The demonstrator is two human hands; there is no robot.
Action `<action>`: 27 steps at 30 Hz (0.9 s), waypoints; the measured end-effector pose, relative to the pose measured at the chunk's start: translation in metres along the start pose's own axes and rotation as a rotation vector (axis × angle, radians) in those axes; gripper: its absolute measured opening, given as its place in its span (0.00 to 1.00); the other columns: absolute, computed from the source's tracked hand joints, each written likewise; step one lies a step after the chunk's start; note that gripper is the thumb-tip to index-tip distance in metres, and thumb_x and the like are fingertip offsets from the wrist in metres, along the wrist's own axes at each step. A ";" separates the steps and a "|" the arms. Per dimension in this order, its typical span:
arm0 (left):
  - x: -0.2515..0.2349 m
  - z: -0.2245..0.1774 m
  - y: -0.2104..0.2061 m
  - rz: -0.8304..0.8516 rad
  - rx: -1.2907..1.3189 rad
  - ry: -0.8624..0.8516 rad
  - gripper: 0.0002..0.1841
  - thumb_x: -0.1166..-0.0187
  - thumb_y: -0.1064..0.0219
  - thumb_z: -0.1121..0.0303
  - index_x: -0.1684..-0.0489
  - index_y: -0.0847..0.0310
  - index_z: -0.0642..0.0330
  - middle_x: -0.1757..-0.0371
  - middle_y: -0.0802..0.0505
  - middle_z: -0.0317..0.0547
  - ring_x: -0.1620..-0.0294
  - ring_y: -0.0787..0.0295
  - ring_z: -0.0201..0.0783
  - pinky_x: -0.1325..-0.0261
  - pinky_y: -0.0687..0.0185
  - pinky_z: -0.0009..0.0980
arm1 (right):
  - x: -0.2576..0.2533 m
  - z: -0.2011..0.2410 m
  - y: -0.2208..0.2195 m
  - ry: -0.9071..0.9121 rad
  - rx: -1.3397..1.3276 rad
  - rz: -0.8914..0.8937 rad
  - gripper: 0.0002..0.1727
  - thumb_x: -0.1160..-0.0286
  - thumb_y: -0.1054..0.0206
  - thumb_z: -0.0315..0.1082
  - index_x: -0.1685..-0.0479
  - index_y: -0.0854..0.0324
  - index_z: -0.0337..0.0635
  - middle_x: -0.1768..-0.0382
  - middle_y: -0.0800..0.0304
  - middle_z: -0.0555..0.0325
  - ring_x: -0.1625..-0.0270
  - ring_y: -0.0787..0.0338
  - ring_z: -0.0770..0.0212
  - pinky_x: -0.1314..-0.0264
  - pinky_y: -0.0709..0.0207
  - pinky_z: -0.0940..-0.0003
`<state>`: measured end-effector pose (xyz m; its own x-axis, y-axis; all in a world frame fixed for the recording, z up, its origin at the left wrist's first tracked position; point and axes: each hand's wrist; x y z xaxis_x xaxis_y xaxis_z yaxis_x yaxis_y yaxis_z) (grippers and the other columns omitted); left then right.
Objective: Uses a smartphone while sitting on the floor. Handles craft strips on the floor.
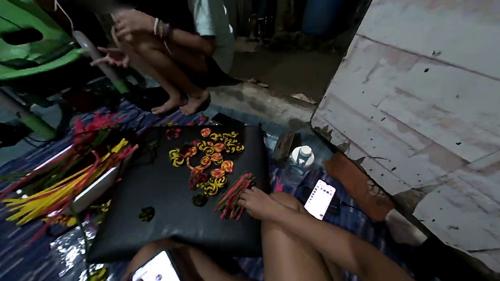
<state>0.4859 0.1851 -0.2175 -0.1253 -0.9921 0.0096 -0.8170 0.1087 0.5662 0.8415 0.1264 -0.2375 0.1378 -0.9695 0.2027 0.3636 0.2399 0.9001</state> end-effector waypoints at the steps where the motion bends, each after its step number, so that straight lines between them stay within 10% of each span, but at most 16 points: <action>1: 0.001 -0.004 0.000 -0.005 0.018 0.002 0.31 0.08 0.50 0.61 0.15 0.43 0.79 0.22 0.30 0.81 0.24 0.28 0.58 0.23 0.30 0.43 | 0.000 0.000 0.001 -0.003 0.016 0.002 0.17 0.19 0.39 0.22 0.35 0.17 0.30 0.31 0.17 0.34 0.24 0.22 0.34 0.21 0.34 0.37; 9: 0.014 -0.020 -0.003 -0.055 -0.008 0.049 0.40 0.21 0.31 0.60 0.12 0.42 0.72 0.18 0.36 0.82 0.18 0.38 0.73 0.21 0.37 0.63 | -0.004 0.002 0.002 -0.021 0.058 0.047 0.15 0.16 0.42 0.24 0.42 0.13 0.30 0.31 0.16 0.34 0.22 0.23 0.34 0.17 0.40 0.34; 14: 0.037 -0.053 -0.002 -0.152 -0.210 -0.066 0.46 0.24 0.32 0.49 0.10 0.43 0.69 0.09 0.49 0.76 0.11 0.59 0.81 0.22 0.64 0.81 | -0.001 -0.010 0.008 -0.025 -0.014 -0.157 0.12 0.18 0.36 0.28 0.46 0.09 0.36 0.38 0.10 0.38 0.26 0.20 0.32 0.22 0.36 0.30; 20: 0.061 -0.080 -0.046 0.006 -0.050 -0.283 0.44 0.23 0.32 0.48 0.12 0.41 0.69 0.09 0.45 0.74 0.10 0.52 0.74 0.16 0.52 0.72 | 0.003 -0.022 0.003 -0.027 -0.040 -0.298 0.08 0.23 0.30 0.27 0.53 0.07 0.38 0.45 0.06 0.44 0.31 0.16 0.36 0.26 0.34 0.31; 27: 0.067 -0.095 -0.121 0.494 0.176 0.000 0.47 0.23 0.27 0.54 0.08 0.50 0.69 0.07 0.51 0.70 0.08 0.53 0.64 0.12 0.45 0.54 | 0.006 -0.017 0.002 -0.025 -0.120 -0.573 0.09 0.22 0.32 0.26 0.50 0.11 0.34 0.47 0.07 0.42 0.31 0.17 0.33 0.27 0.34 0.30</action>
<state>0.6300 0.0994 -0.2068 -0.5196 -0.8199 0.2404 -0.7428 0.5725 0.3470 0.8586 0.1218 -0.2411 -0.1326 -0.9468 -0.2931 0.4757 -0.3202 0.8192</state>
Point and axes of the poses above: each hand's wrist, its own x-axis away from the middle knuckle, its own y-axis out of the back of the hand, z = x × y
